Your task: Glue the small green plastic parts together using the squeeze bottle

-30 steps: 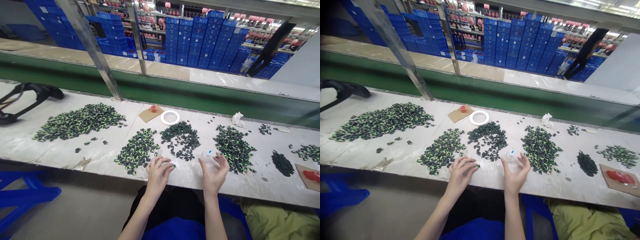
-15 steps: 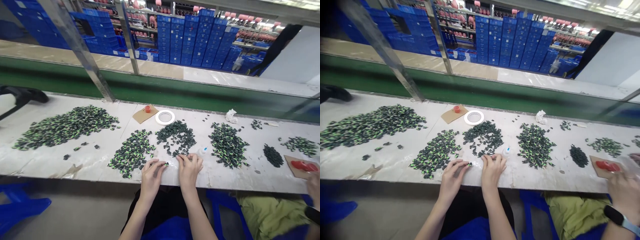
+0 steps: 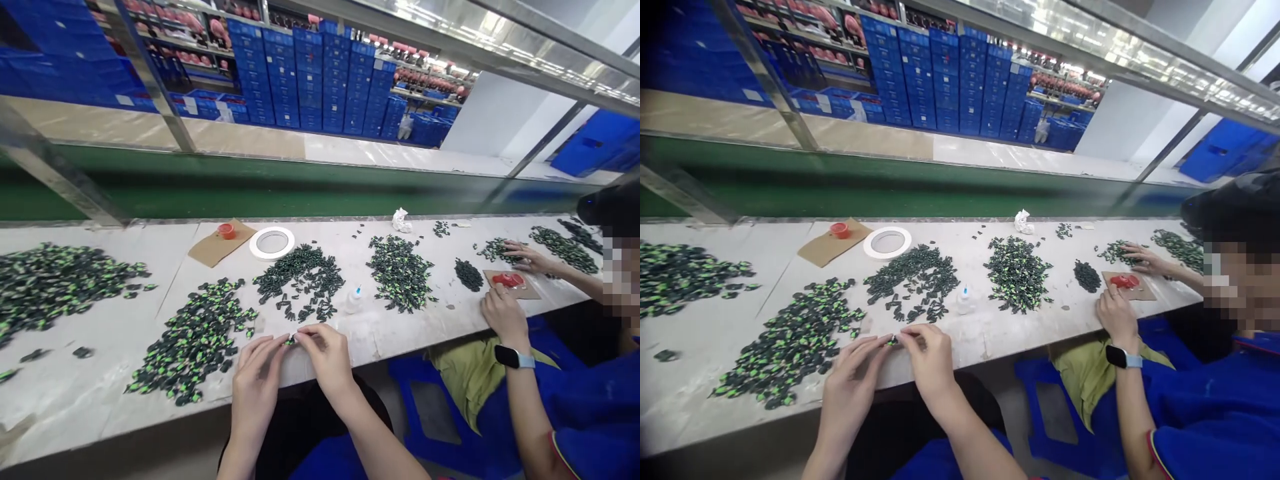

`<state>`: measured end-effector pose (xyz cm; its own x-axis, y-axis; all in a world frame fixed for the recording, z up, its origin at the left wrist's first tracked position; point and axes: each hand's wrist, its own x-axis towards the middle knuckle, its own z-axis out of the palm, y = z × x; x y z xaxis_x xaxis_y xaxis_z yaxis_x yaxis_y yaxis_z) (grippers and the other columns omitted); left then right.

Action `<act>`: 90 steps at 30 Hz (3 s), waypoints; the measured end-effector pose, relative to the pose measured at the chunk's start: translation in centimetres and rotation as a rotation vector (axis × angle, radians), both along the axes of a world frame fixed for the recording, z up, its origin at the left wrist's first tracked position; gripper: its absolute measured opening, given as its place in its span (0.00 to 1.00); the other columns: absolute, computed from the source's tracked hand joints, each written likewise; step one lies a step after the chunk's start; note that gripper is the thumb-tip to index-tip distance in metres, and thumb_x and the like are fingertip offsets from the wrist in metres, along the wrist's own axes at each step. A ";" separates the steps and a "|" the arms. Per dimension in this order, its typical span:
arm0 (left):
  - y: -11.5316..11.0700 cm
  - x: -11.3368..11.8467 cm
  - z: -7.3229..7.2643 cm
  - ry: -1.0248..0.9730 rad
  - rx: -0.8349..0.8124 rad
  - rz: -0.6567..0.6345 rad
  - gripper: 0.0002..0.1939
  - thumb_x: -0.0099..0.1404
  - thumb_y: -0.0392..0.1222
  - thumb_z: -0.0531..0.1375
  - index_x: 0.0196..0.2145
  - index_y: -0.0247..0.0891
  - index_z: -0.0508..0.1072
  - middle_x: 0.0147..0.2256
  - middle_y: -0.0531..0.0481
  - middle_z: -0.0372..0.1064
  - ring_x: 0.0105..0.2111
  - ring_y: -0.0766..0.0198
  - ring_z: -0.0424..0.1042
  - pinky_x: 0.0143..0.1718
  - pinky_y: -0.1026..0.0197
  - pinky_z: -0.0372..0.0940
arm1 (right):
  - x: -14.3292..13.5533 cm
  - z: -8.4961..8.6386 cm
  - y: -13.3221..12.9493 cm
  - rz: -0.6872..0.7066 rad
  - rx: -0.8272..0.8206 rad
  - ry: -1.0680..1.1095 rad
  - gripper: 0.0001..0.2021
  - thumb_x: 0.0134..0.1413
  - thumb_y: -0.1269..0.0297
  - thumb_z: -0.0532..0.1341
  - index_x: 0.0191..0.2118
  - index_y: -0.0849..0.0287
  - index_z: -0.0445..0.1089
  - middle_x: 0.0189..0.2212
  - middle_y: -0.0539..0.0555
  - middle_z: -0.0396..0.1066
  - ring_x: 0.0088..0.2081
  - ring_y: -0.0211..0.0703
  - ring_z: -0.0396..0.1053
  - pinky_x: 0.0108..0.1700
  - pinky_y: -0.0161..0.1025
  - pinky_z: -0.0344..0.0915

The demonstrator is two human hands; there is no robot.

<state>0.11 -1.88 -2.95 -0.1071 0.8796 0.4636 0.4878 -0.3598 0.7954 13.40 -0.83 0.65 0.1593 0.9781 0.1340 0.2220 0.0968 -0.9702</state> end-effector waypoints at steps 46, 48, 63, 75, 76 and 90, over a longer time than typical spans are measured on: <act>0.0 1.3 5.7 -0.204 -0.215 -0.078 0.08 0.60 0.40 0.61 0.36 0.41 0.80 0.35 0.44 0.76 0.42 0.56 0.71 0.43 0.54 0.70 | 2.5 1.5 0.2 0.201 0.052 0.202 0.16 0.46 0.66 0.67 0.45 0.57 0.73 0.30 0.52 0.78 0.30 0.41 0.76 0.37 0.39 0.76; -0.1 1.2 6.1 -0.157 -0.211 -0.107 0.08 0.61 0.40 0.61 0.36 0.41 0.80 0.34 0.45 0.77 0.42 0.56 0.70 0.44 0.52 0.69 | 2.7 1.5 0.2 0.228 0.044 0.210 0.17 0.46 0.66 0.67 0.45 0.57 0.72 0.30 0.52 0.77 0.30 0.41 0.76 0.37 0.39 0.76; -0.9 2.3 6.9 -0.104 -0.131 -0.063 0.08 0.60 0.36 0.60 0.35 0.41 0.79 0.33 0.46 0.76 0.39 0.58 0.71 0.40 0.57 0.70 | 2.2 1.0 0.0 0.142 0.021 0.312 0.14 0.42 0.65 0.68 0.38 0.56 0.69 0.22 0.48 0.70 0.29 0.39 0.71 0.40 0.40 0.72; -0.6 2.2 6.2 -0.180 -0.240 -0.091 0.07 0.58 0.36 0.62 0.34 0.40 0.80 0.34 0.45 0.73 0.39 0.58 0.73 0.43 0.56 0.69 | 3.3 1.3 0.1 0.178 0.050 0.217 0.13 0.44 0.67 0.67 0.39 0.56 0.70 0.23 0.48 0.72 0.29 0.40 0.73 0.39 0.39 0.73; -0.6 2.3 6.2 -0.186 -0.255 -0.106 0.07 0.57 0.36 0.62 0.34 0.40 0.80 0.34 0.46 0.73 0.38 0.58 0.73 0.42 0.56 0.69 | 3.4 1.5 -0.1 0.185 0.073 0.166 0.12 0.44 0.67 0.66 0.39 0.56 0.70 0.23 0.49 0.72 0.28 0.40 0.73 0.38 0.39 0.73; 3.0 -2.9 4.0 0.266 -0.113 0.310 0.09 0.63 0.38 0.57 0.37 0.45 0.78 0.37 0.45 0.77 0.43 0.50 0.68 0.45 0.46 0.59 | 11.9 0.9 2.7 -0.632 0.221 -0.118 0.24 0.51 0.47 0.62 0.42 0.64 0.75 0.42 0.63 0.74 0.46 0.54 0.71 0.49 0.51 0.66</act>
<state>-2.82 1.11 1.02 -0.2642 0.8716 0.4130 0.7526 -0.0815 0.6534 25.33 1.85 1.52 0.6631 0.6499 0.3714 0.4045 0.1065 -0.9083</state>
